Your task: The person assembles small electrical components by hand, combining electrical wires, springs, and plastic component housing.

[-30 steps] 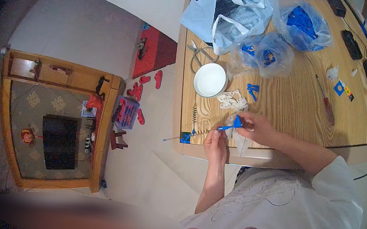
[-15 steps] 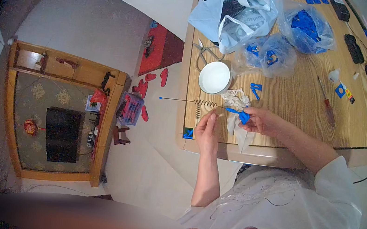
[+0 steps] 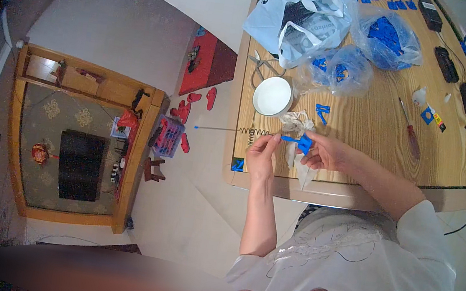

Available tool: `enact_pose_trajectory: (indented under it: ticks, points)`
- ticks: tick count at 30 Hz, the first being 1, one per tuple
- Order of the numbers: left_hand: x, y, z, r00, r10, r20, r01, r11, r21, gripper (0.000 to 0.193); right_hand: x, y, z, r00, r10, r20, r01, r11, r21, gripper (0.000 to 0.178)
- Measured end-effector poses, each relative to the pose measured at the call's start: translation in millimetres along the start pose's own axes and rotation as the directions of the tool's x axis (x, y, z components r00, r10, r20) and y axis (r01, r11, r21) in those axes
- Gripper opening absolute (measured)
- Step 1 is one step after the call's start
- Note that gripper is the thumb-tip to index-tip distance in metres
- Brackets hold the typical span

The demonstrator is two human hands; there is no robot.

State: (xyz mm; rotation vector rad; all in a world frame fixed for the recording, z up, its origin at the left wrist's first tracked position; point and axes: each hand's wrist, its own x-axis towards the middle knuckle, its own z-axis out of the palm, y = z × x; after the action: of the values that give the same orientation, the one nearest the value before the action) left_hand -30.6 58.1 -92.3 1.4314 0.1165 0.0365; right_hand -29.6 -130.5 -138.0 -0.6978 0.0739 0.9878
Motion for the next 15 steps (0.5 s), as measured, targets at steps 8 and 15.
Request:
enact_pose_trajectory:
  ticks: [8, 15]
  points:
    - [6.6, 18.2, 6.5, 0.996, 0.069, -0.053, -0.063, 0.993, 0.096, 0.007, -11.1, -2.0, 27.6, 0.900, -0.426, -0.098, 0.397, 0.891, -0.221, 0.034]
    - [3.4, 14.3, 4.9, 0.999, 0.023, -0.040, -0.019, 0.996, 0.088, 0.008, -6.5, 6.4, 20.5, 0.777, -0.623, -0.095, 0.541, 0.737, -0.404, 0.036]
